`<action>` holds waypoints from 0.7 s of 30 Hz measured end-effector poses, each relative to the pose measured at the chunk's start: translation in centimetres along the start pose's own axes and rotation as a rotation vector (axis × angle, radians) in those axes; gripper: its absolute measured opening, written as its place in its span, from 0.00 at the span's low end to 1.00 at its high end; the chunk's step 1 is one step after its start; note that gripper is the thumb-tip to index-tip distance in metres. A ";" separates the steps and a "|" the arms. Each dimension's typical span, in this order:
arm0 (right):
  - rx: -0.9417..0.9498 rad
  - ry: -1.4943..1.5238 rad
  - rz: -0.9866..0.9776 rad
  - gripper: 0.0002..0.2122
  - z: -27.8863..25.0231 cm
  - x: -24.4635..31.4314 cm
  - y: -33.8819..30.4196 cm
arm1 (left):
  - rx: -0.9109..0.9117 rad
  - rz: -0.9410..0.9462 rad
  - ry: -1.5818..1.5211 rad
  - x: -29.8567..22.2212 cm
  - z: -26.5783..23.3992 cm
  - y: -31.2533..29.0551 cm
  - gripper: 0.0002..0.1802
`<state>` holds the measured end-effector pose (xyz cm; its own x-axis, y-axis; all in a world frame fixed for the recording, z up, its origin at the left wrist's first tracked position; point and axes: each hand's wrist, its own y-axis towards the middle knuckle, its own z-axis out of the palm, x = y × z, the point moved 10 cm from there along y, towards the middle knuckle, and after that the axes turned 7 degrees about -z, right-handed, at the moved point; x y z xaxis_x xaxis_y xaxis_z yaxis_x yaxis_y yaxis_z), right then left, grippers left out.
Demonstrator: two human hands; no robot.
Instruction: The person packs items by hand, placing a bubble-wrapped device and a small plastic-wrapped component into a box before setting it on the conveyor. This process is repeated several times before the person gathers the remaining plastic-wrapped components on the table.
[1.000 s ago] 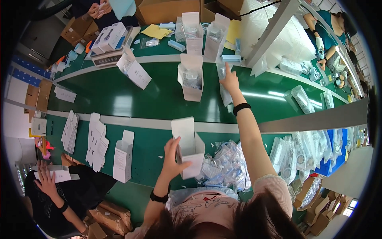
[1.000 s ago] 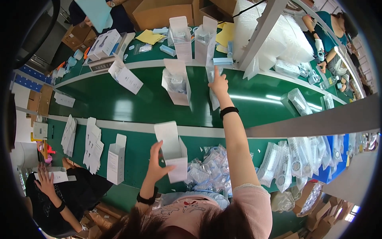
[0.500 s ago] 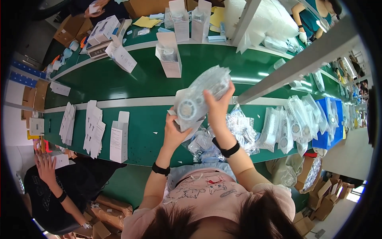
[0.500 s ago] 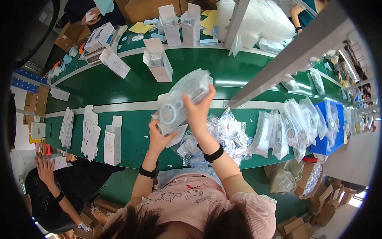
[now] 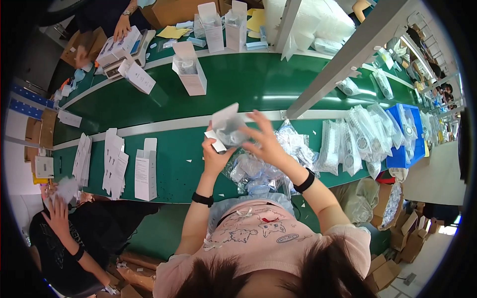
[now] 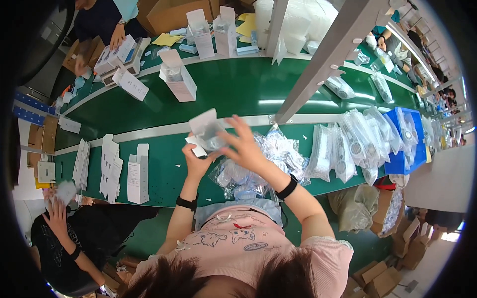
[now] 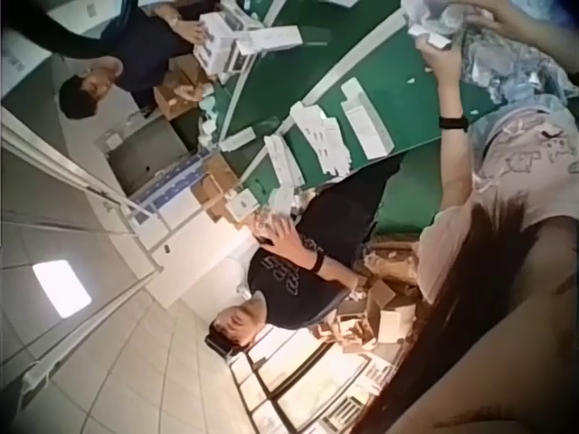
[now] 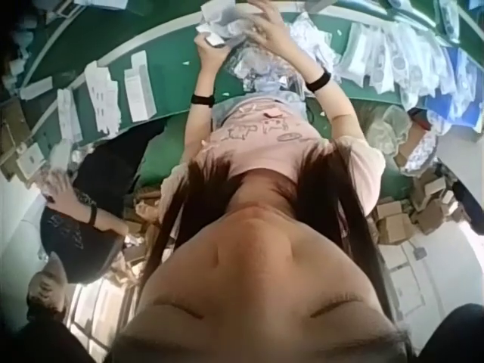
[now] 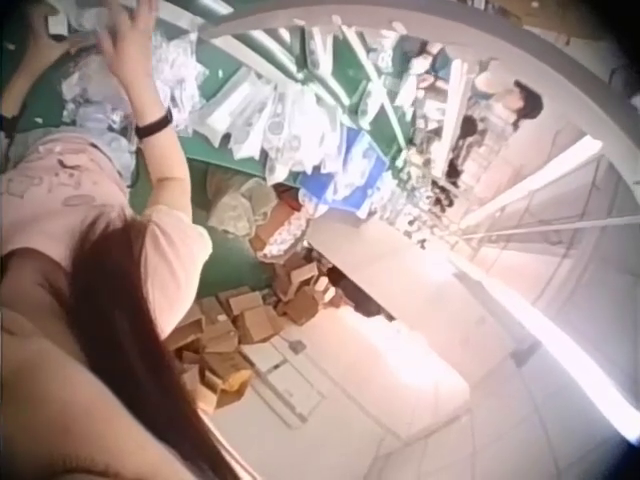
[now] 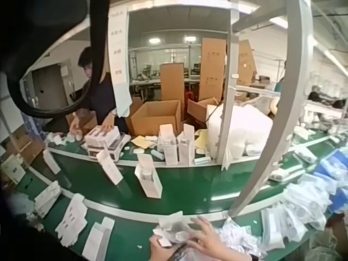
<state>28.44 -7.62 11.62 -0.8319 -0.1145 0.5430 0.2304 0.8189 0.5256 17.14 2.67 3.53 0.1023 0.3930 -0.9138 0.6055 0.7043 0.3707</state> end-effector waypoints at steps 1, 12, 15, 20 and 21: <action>-0.095 0.015 0.096 0.16 -1.0 -2.6 -1.1 | 0.078 0.082 0.123 -0.2 0.5 0.0 0.39; 0.491 -0.354 0.590 0.17 0.5 -20.9 -12.9 | 0.100 -0.098 0.259 -5.1 -1.7 3.0 0.23; 0.533 -0.454 0.499 0.16 -1.1 -18.2 -10.8 | 0.131 -0.096 0.356 -4.8 -1.9 3.3 0.16; 0.278 -0.222 0.472 0.15 -6.1 -12.3 -5.6 | 0.043 -0.278 0.277 -2.9 -2.9 3.7 0.09; 0.169 -0.065 0.541 0.15 -6.9 -11.4 -4.7 | 0.016 -0.366 0.227 -2.0 -3.2 3.8 0.09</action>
<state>40.30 -14.09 7.52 -0.6483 0.3766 0.6617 0.5529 0.8304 0.0691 16.67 6.40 7.30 -0.2961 0.2406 -0.9244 0.5824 0.8125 0.0249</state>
